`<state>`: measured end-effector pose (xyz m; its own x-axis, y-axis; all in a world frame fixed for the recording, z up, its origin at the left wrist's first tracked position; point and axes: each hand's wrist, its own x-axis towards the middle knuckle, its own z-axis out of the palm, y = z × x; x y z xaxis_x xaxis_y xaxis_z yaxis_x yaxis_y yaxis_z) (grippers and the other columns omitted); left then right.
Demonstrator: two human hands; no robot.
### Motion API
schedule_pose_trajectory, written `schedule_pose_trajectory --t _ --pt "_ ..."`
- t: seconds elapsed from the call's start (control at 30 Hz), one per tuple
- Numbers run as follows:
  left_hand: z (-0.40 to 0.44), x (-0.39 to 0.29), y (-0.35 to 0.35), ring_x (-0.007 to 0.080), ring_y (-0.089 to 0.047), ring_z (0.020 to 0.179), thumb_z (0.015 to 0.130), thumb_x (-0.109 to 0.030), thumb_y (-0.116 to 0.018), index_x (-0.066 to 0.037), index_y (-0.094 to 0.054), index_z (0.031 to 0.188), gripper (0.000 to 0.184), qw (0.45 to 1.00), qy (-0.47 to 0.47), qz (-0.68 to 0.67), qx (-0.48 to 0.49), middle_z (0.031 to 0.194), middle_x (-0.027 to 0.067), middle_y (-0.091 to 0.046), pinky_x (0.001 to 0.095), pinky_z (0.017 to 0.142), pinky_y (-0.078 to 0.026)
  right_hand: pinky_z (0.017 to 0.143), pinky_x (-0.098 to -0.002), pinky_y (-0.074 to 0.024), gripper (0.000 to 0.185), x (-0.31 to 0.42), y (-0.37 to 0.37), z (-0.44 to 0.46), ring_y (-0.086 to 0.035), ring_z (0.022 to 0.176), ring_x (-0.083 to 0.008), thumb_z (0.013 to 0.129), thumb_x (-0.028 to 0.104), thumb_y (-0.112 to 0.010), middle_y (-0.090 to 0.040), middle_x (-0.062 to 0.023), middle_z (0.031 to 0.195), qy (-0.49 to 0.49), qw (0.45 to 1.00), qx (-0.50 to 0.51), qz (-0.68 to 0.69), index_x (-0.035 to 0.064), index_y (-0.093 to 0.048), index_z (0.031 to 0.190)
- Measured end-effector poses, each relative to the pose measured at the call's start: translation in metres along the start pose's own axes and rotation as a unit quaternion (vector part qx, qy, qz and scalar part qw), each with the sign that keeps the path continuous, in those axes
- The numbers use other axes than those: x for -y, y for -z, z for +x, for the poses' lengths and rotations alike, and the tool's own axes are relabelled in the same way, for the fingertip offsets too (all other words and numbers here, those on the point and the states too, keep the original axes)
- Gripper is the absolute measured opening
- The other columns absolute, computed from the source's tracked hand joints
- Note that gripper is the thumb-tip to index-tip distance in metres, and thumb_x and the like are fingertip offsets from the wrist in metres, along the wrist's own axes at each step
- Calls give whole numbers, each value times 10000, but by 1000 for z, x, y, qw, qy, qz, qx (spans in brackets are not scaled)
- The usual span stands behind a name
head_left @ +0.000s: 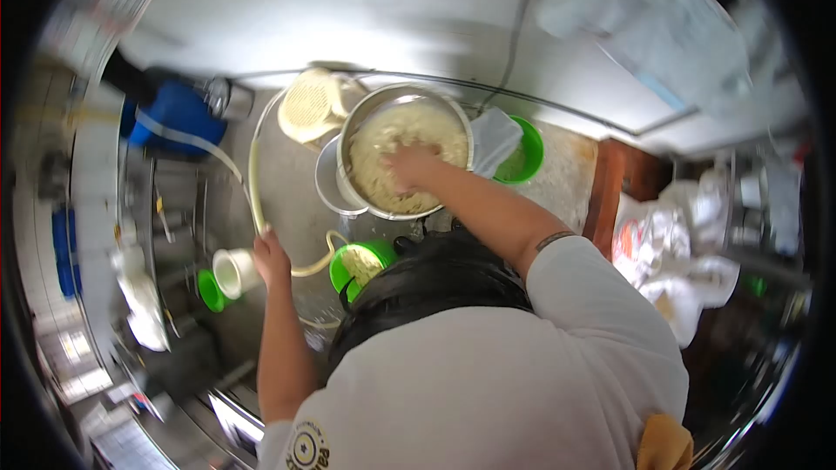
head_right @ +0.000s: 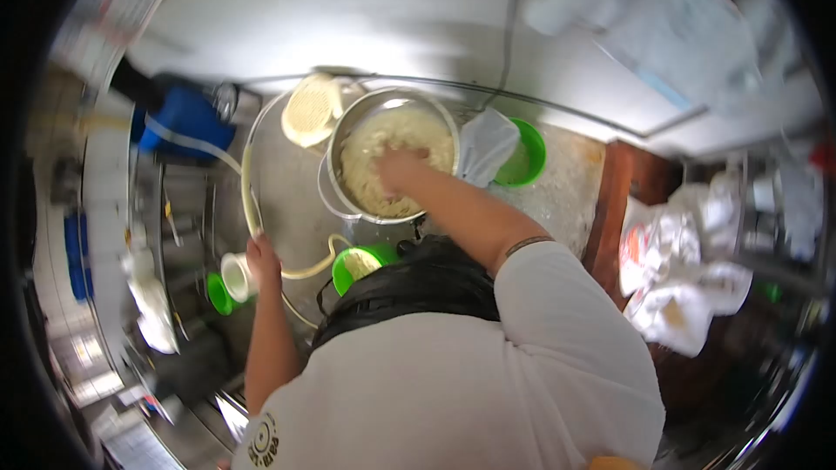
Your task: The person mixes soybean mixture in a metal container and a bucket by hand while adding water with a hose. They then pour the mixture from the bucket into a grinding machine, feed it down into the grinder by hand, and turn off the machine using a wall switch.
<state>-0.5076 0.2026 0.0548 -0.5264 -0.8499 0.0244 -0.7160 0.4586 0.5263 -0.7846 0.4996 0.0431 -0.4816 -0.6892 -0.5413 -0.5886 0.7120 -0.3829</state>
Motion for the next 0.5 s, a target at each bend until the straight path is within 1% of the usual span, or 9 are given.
schedule_pose_trajectory --t 0.07,0.1,0.13,0.2,0.27,0.33,0.4,0.47,0.5 --pt "-11 -18 30 511 -633 815 1068 -490 -518 34 -655 1008 545 997 -41 38 -44 852 295 -668 568 748 -493 1090 -759 -392 931 -13 -23 12 -268 1552 -443 765 512 -854 -240 -122 1730 16 998 25 -54 247 -478 1574" --pt "-8 -6 45 560 -635 886 1069 -494 -511 31 -663 1006 551 997 -36 46 -46 900 319 -681 588 759 -489 1118 -703 -403 924 -26 -42 45 -301 1546 -413 769 521 -845 -311 -133 1698 32 994 52 -87 225 -489 1568" --pt "-5 8 61 559 -641 871 1068 -487 -516 32 -666 992 546 996 -25 60 -58 884 319 -678 591 760 -494 1145 -648 -414 918 -35 -53 73 -334 1540 -384 773 530 -835 -383 -144 1665 47 989 80 -118 204 -499 1563" --pt "-9 39 103 552 -650 883 1070 -491 -514 25 -665 974 546 994 -9 53 -100 879 323 -678 585 778 -510 1101 -525 -494 772 -36 -13 59 -558 1379 -316 784 507 -825 -624 -185 1438 79 992 95 -23 130 -635 1431" --pt "-15 79 153 556 -645 944 1072 -502 -504 11 -661 997 541 982 67 114 -135 930 325 -686 584 806 -523 961 -462 -559 609 -39 12 56 -709 1096 -304 809 502 -807 -734 -202 1176 74 993 60 75 77 -733 1238" --pt "-30 139 204 553 -642 959 1066 -513 -503 -10 -659 1027 528 969 60 132 -201 983 308 -697 587 807 -529 842 -443 -560 477 -16 39 9 -717 921 -324 855 441 -770 -748 -200 999 -4 984 -83 157 40 -746 1114" --pt "-61 201 258 539 -640 1006 1069 -509 -494 -15 -669 1068 524 959 112 154 -211 1014 308 -697 595 841 -517 832 -451 -560 398 -47 27 27 -729 924 -351 879 410 -739 -760 -190 1024 53 970 -229 67 60 -767 1066" --pt "-107 262 301 505 -664 1028 1076 -516 -476 -29 -684 1119 531 944 144 178 -238 1042 298 -706 576 858 -524 841 -465 -550 373 -53 32 23 -718 955 -380 896 399 -719 -755 -199 1013 14 964 -246 101 62 -759 1052" --pt "-135 295 320 489 -685 960 1077 -517 -480 -20 -681 1093 537 946 157 158 -236 984 284 -711 570 808 -526 798 -452 -549 366 -57 29 23 -718 890 -359 905 389 -710 -747 -194 952 5 958 -273 92 48 -747 1033"
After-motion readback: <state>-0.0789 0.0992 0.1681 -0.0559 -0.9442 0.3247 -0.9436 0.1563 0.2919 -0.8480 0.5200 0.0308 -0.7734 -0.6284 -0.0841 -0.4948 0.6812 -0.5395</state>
